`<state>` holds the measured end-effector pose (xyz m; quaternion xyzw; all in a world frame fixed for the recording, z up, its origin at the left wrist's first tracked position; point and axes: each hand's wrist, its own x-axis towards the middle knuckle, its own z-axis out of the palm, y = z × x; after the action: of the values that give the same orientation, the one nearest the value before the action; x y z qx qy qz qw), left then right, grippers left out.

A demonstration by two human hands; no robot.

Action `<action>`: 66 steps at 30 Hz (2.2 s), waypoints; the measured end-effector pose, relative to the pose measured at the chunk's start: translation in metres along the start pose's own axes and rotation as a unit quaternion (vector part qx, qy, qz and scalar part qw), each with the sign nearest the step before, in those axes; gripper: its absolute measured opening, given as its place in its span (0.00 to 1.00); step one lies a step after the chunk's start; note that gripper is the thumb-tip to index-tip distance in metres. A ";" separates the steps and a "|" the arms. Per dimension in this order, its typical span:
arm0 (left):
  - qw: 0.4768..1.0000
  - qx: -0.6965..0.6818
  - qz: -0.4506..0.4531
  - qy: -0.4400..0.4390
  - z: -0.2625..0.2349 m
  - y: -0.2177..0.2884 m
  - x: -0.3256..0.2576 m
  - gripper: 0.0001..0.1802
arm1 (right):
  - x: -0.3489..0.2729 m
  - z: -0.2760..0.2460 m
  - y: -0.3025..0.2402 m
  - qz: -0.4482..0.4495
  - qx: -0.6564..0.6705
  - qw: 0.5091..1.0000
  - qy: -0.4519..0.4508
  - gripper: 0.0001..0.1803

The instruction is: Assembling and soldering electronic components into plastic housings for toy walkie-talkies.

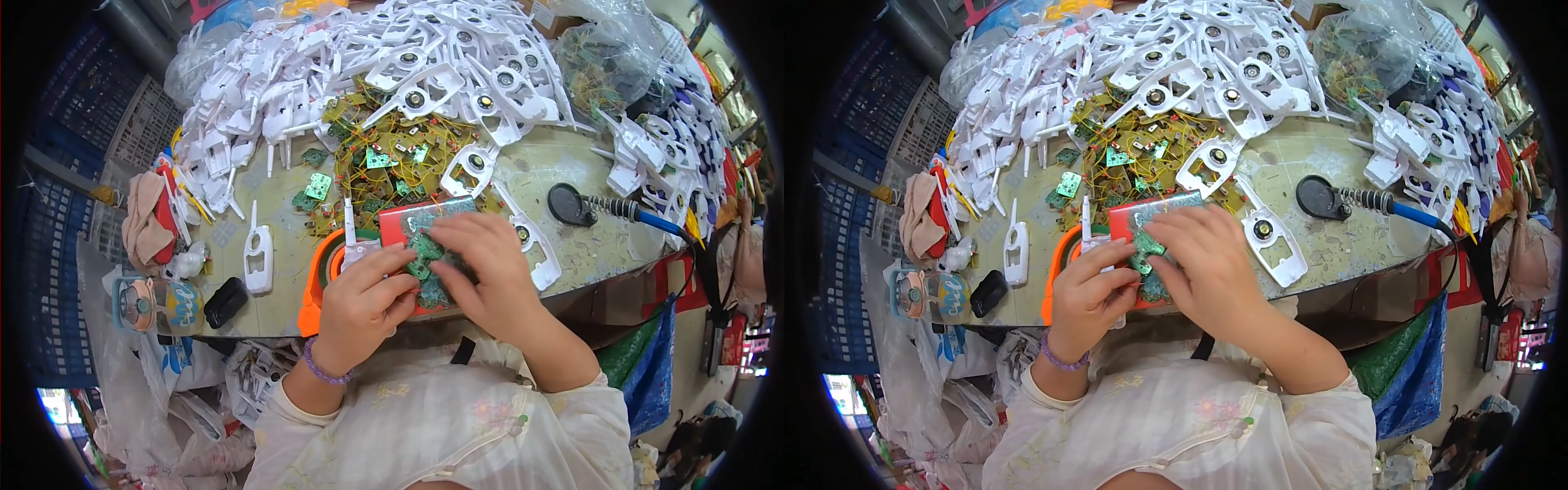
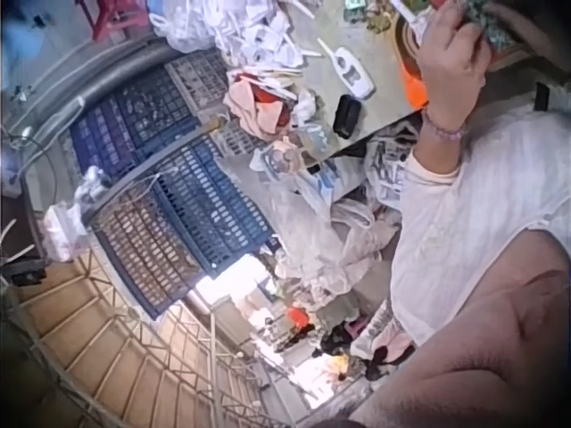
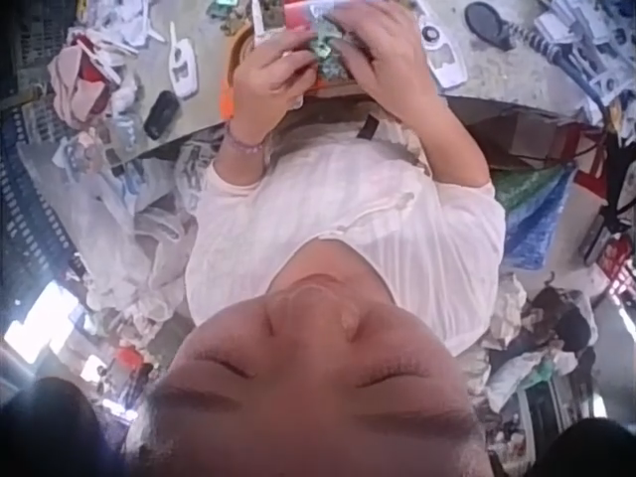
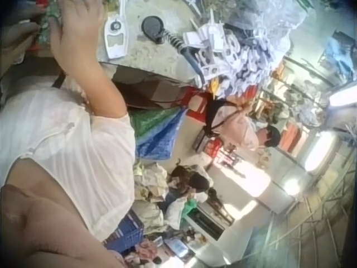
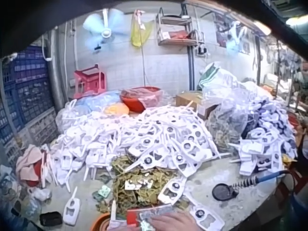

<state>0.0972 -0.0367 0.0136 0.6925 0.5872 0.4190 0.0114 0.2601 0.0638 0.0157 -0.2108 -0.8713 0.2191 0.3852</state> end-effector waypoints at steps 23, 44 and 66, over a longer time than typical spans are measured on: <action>1.000 0.000 -0.027 -0.004 0.002 0.008 -0.004 0.09 | -0.122 -0.221 0.077 0.124 -0.609 0.718 0.314 0.12; 0.999 0.041 -0.033 0.011 0.007 0.009 -0.008 0.09 | -0.087 -0.040 0.006 -0.130 0.173 0.958 0.189 0.16; 0.999 0.038 -0.024 0.012 0.006 0.008 -0.009 0.09 | -0.084 -0.032 0.007 -0.191 0.172 0.950 0.179 0.17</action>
<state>0.1080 -0.0431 0.0088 0.6732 0.6192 0.4041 -0.0116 0.3380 0.0312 -0.0172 -0.0068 -0.7608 0.2470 0.6001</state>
